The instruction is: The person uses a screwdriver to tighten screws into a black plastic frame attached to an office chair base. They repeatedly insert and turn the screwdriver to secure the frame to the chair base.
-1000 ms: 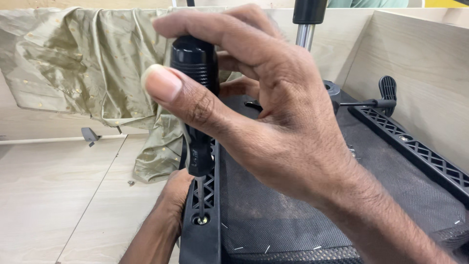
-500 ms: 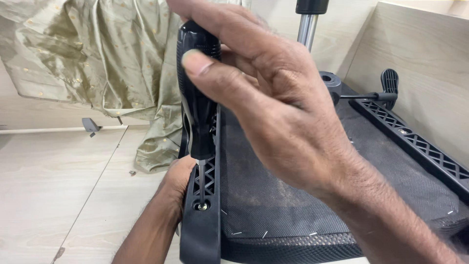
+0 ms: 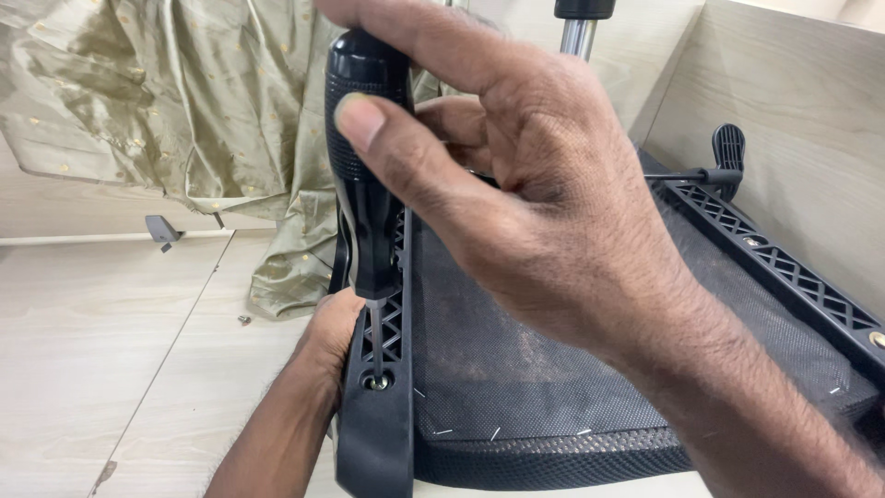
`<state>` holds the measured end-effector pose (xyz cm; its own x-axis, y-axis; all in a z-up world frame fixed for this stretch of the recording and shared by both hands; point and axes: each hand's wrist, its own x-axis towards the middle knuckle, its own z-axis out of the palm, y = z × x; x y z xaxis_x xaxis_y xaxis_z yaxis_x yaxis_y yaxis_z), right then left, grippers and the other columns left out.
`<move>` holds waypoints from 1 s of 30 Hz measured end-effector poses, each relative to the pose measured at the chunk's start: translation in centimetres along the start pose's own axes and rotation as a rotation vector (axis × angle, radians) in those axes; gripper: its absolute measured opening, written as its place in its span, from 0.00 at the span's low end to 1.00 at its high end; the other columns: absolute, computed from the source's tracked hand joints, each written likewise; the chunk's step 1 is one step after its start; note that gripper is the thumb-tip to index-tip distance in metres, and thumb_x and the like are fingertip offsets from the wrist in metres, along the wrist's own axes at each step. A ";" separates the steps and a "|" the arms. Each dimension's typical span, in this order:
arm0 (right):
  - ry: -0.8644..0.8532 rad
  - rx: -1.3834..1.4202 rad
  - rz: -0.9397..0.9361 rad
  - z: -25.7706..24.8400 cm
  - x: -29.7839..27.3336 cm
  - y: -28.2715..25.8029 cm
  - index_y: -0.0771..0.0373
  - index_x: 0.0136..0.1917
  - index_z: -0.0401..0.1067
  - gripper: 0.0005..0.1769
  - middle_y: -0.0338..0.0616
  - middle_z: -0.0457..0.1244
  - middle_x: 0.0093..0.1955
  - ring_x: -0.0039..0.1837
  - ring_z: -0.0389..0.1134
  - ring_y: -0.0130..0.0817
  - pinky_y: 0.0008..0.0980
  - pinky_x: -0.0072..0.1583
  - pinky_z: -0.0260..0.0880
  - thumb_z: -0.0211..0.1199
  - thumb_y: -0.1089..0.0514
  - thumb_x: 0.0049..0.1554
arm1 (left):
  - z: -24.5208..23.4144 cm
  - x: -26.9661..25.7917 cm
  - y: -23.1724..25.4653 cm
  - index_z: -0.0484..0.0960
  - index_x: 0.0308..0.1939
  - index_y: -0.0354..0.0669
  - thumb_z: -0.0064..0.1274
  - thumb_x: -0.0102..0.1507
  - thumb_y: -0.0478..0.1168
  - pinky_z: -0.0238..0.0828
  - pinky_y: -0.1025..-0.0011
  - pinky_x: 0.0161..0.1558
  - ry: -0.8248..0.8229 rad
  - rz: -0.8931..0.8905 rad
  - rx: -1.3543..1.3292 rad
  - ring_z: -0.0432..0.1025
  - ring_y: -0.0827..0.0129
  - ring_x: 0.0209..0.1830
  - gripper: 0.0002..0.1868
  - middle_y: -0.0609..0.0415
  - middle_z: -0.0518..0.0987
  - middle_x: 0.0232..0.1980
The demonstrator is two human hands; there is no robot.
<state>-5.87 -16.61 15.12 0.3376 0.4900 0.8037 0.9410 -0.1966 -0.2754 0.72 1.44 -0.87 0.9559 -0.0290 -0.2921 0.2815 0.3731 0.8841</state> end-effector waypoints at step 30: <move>0.409 0.035 0.163 -0.8 0.6 4.3 0.64 0.64 0.69 0.14 0.38 0.68 0.54 0.43 0.61 0.18 0.15 0.43 0.64 0.61 0.54 0.69 | 0.2 -2.2 0.7 0.85 0.39 0.35 0.56 0.58 0.55 0.77 0.71 0.21 0.018 -0.075 -0.080 0.77 0.68 0.18 0.23 0.50 0.84 0.28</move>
<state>-1.66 -17.82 14.82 0.4511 0.0767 0.8892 0.8789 -0.2115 -0.4276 -1.13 1.63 0.44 0.9307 -0.0430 -0.3632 0.3435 0.4433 0.8279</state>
